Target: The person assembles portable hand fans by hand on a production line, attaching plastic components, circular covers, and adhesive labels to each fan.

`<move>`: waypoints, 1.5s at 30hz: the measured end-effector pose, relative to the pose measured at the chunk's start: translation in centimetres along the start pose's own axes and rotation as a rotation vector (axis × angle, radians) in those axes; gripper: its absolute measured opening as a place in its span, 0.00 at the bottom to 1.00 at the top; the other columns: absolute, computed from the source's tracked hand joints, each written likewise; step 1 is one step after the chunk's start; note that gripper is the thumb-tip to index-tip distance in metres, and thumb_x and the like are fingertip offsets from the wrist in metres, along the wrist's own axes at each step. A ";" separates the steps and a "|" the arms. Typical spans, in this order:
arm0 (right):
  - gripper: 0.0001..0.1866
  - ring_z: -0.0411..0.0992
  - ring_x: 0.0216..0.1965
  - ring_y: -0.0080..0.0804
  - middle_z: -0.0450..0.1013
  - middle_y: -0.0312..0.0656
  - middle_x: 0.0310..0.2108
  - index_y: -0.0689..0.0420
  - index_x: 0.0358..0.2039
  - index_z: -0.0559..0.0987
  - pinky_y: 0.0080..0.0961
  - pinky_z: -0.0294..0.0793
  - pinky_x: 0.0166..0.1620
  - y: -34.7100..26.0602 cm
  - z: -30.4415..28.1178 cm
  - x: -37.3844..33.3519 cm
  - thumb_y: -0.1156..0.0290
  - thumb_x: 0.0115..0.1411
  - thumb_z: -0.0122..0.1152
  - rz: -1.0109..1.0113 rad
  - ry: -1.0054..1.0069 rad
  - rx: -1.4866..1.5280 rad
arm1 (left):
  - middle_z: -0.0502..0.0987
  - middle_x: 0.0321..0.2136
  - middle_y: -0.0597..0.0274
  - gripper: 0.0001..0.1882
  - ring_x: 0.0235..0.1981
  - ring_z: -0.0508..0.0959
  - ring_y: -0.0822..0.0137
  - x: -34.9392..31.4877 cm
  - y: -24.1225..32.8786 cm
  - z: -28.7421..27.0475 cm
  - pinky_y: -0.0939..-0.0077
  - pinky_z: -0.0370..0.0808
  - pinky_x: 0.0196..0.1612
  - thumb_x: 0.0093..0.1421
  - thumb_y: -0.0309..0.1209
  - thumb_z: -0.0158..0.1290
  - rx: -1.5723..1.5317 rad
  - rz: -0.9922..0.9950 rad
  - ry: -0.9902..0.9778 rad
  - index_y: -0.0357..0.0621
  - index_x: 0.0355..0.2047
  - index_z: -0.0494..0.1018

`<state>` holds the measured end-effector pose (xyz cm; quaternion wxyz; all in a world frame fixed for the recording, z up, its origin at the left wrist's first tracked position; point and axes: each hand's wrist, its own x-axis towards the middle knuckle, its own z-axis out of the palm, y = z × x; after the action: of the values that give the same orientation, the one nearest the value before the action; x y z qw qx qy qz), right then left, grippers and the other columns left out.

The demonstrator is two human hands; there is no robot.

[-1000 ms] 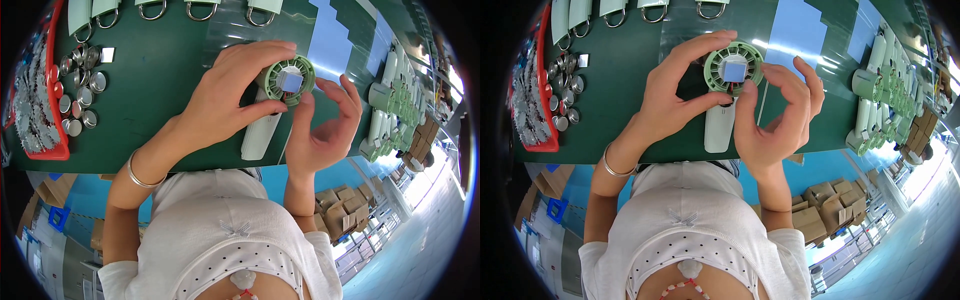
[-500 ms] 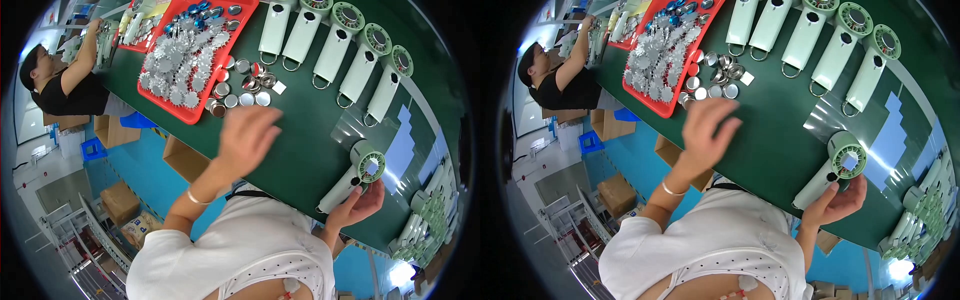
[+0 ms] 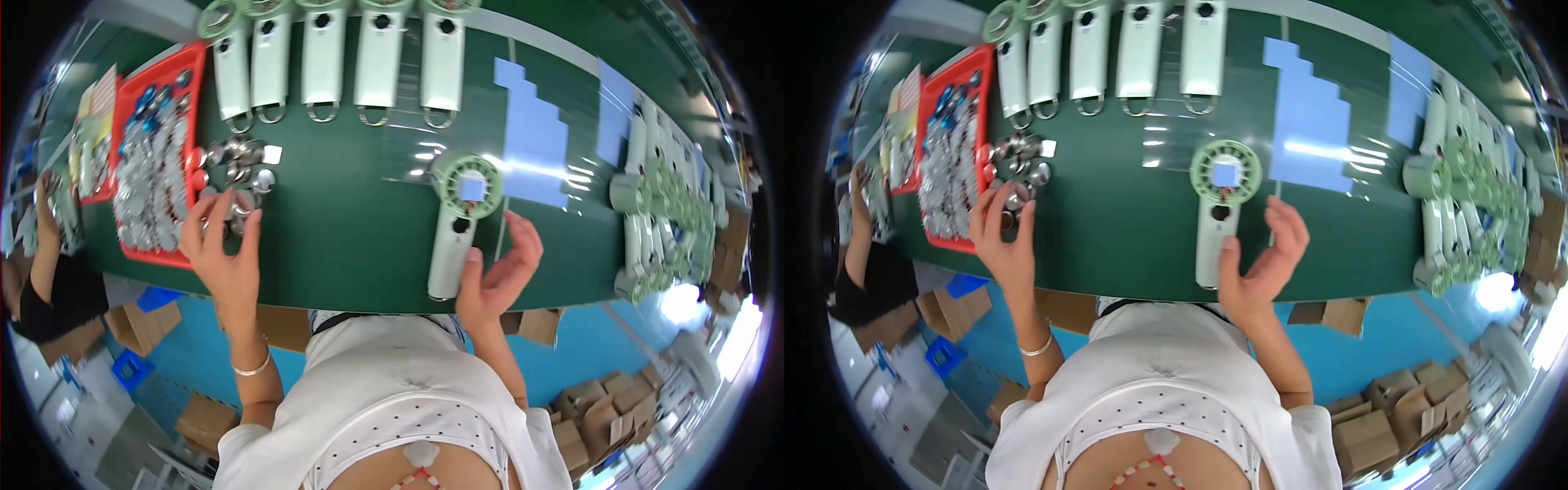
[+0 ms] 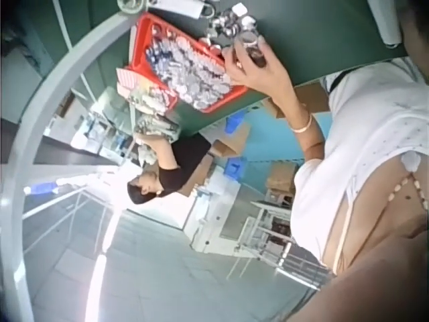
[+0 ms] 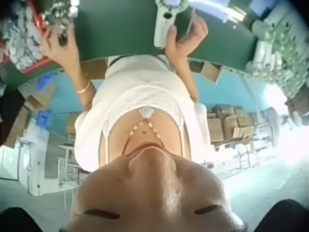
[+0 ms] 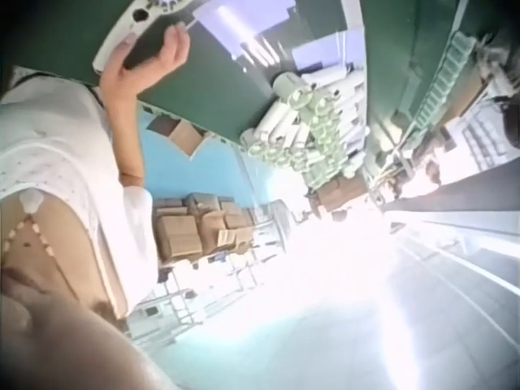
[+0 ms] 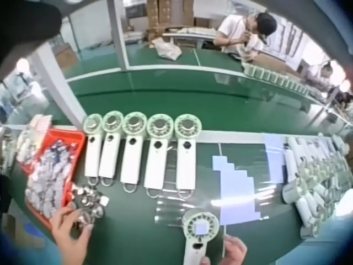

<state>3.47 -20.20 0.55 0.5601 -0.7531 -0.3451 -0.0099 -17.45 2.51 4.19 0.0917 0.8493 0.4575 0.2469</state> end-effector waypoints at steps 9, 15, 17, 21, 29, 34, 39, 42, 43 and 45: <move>0.30 0.63 0.59 0.48 0.63 0.55 0.55 0.67 0.57 0.64 0.43 0.63 0.62 0.0 -1.2 1.2 0.84 0.53 0.59 -0.051 0.042 -0.013 | 0.76 0.46 0.63 0.20 0.47 0.74 0.62 0.4 -0.1 1.5 0.68 0.64 0.50 0.52 0.34 0.66 0.120 0.036 0.058 0.46 0.46 0.79; 0.21 0.74 0.47 0.50 0.74 0.52 0.44 0.62 0.44 0.77 0.52 0.66 0.55 -3.7 -2.5 3.7 0.79 0.46 0.69 -0.337 -0.227 0.038 | 0.73 0.47 0.55 0.22 0.48 0.73 0.63 -0.3 9.5 -0.7 0.72 0.70 0.50 0.49 0.29 0.67 -1.216 -0.094 -0.633 0.34 0.45 0.78; 0.19 0.74 0.47 0.42 0.78 0.39 0.42 0.53 0.38 0.82 0.47 0.64 0.54 -5.1 -2.3 4.3 0.74 0.42 0.74 -0.374 -0.324 -0.006 | 0.73 0.47 0.57 0.20 0.46 0.72 0.66 -0.6 11.3 1.1 0.73 0.69 0.47 0.50 0.28 0.67 -1.409 -0.086 -0.920 0.36 0.44 0.78; 0.16 0.75 0.46 0.41 0.79 0.37 0.41 0.52 0.35 0.84 0.47 0.61 0.57 -5.2 -4.0 5.4 0.73 0.42 0.74 -0.355 -0.349 -0.076 | 0.73 0.47 0.61 0.18 0.42 0.70 0.70 -1.3 13.3 2.9 0.76 0.67 0.41 0.53 0.26 0.66 -1.712 -0.298 -1.149 0.37 0.44 0.78; 0.18 0.75 0.44 0.49 0.79 0.43 0.34 0.60 0.36 0.81 0.55 0.64 0.58 -4.8 -4.1 7.1 0.75 0.40 0.73 -0.388 -0.386 -0.267 | 0.72 0.45 0.63 0.13 0.40 0.70 0.76 -1.1 14.1 4.2 0.81 0.69 0.38 0.60 0.26 0.60 -1.829 -0.644 -1.257 0.35 0.45 0.77; 0.20 0.74 0.48 0.50 0.79 0.43 0.36 0.60 0.38 0.81 0.49 0.67 0.56 -4.4 -3.9 8.1 0.75 0.40 0.72 -0.333 -0.364 -0.369 | 0.70 0.44 0.61 0.18 0.39 0.72 0.71 -2.2 14.5 4.5 0.77 0.71 0.39 0.60 0.29 0.62 -1.743 -0.593 -1.098 0.35 0.49 0.73; 0.20 0.72 0.52 0.45 0.78 0.39 0.38 0.58 0.40 0.82 0.45 0.64 0.57 -3.5 -3.0 9.8 0.75 0.42 0.71 -0.304 -0.360 -0.590 | 0.68 0.46 0.51 0.32 0.43 0.71 0.53 -5.0 13.9 6.5 0.63 0.69 0.47 0.47 0.32 0.70 -0.856 0.255 -0.474 0.39 0.50 0.67; 0.19 0.69 0.55 0.44 0.76 0.36 0.40 0.55 0.41 0.82 0.47 0.57 0.62 -3.5 -2.3 9.9 0.73 0.44 0.71 -0.355 -0.454 -0.701 | 0.67 0.47 0.50 0.32 0.42 0.70 0.51 -5.9 14.0 7.2 0.62 0.67 0.43 0.46 0.32 0.70 -0.746 0.362 -0.454 0.39 0.50 0.66; 0.19 0.69 0.55 0.44 0.76 0.36 0.40 0.55 0.41 0.82 0.47 0.57 0.62 -3.6 -2.2 10.0 0.73 0.44 0.71 -0.359 -0.461 -0.701 | 0.67 0.47 0.50 0.32 0.40 0.69 0.51 -6.1 14.0 7.4 0.62 0.66 0.41 0.46 0.31 0.69 -0.767 0.342 -0.469 0.40 0.49 0.66; 0.18 0.70 0.54 0.43 0.75 0.36 0.40 0.54 0.40 0.83 0.47 0.57 0.62 -3.7 -2.0 10.2 0.72 0.45 0.72 -0.361 -0.489 -0.765 | 0.66 0.47 0.49 0.32 0.39 0.69 0.51 -6.2 14.0 7.5 0.61 0.65 0.39 0.46 0.31 0.69 -0.793 0.316 -0.484 0.40 0.48 0.66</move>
<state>10.02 -16.21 8.53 0.1349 -0.8133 -0.5632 -0.0558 -6.28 -9.98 1.00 0.4729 0.8411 0.1592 0.2086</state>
